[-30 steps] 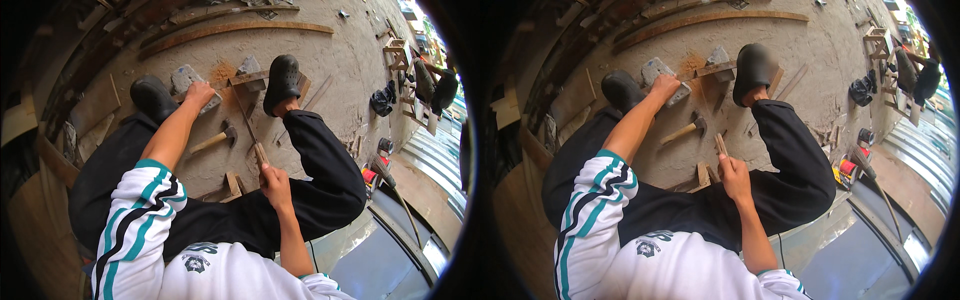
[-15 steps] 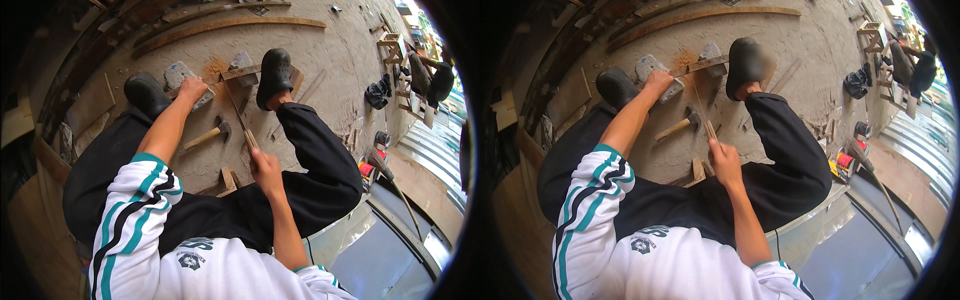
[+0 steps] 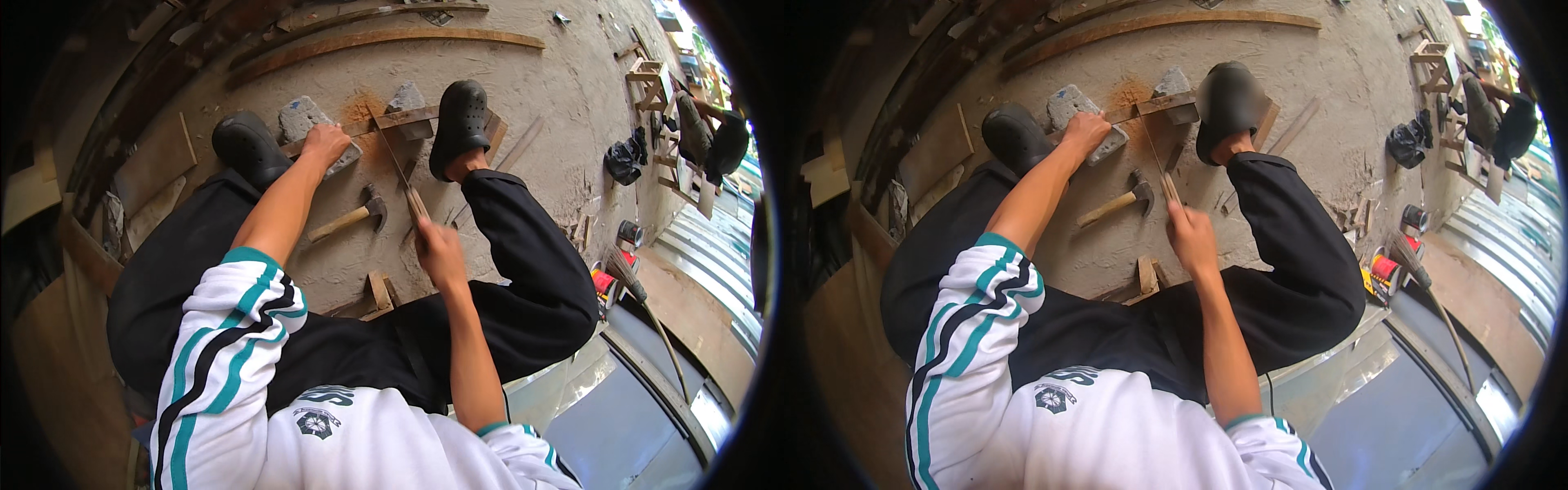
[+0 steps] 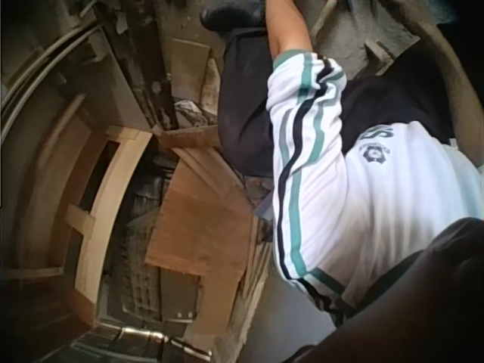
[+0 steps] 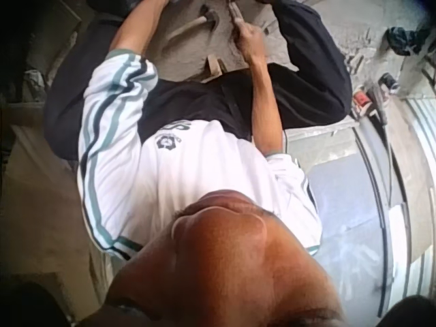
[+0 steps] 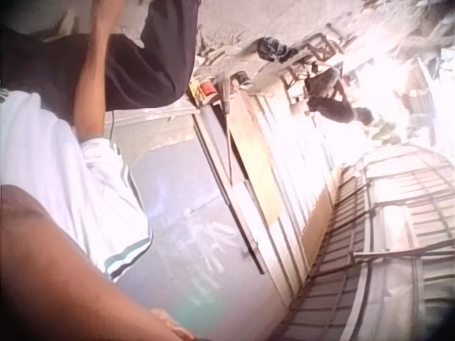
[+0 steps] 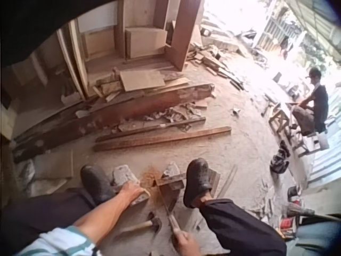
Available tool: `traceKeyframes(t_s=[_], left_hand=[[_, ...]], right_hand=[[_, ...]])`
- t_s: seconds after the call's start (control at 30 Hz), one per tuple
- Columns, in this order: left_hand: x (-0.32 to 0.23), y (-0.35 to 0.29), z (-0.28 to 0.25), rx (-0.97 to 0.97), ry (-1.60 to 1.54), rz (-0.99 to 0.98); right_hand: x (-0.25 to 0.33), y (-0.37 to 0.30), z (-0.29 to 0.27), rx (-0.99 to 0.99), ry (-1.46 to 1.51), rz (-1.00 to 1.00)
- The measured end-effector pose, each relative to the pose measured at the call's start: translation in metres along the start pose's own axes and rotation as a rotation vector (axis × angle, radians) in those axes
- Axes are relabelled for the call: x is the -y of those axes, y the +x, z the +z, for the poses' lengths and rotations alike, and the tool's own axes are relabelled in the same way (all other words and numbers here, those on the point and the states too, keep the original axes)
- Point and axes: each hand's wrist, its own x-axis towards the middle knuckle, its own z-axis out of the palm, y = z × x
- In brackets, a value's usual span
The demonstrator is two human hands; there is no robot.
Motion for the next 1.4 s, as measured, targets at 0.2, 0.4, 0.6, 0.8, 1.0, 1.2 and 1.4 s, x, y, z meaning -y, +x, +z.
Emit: traceKeyframes(t_s=[0.2, 0.4, 0.6, 0.8, 1.0, 1.2, 1.4], left_hand=[[0.009, -0.009, 0.010, 0.030, -0.006, -0.016], [-0.001, 0.000, 0.012, 0.032, -0.003, 0.023], [0.001, -0.002, 0.006, 0.030, 0.011, -0.039], [-0.001, -0.002, 0.009, 0.028, 0.005, 0.023], [-0.001, 0.000, 0.015, 0.019, -0.002, 0.002], [0.003, -0.006, 0.007, 0.036, 0.023, 0.017], [-0.001, -0.002, 0.020, -0.046, 0.046, 0.031]], right_hand=[[-0.013, 0.012, 0.025, 0.050, 0.127, 0.053], [-0.012, -0.029, 0.006, -0.066, 0.089, 0.082], [-0.003, 0.042, 0.029, -0.066, 0.216, 0.043], [0.013, -0.039, 0.014, -0.127, 0.045, 0.109], [-0.005, 0.040, 0.035, -0.207, -0.040, -0.010], [0.007, 0.003, 0.024, -0.099, -0.091, 0.024], [0.006, -0.016, 0.010, -0.091, 0.000, 0.089]])
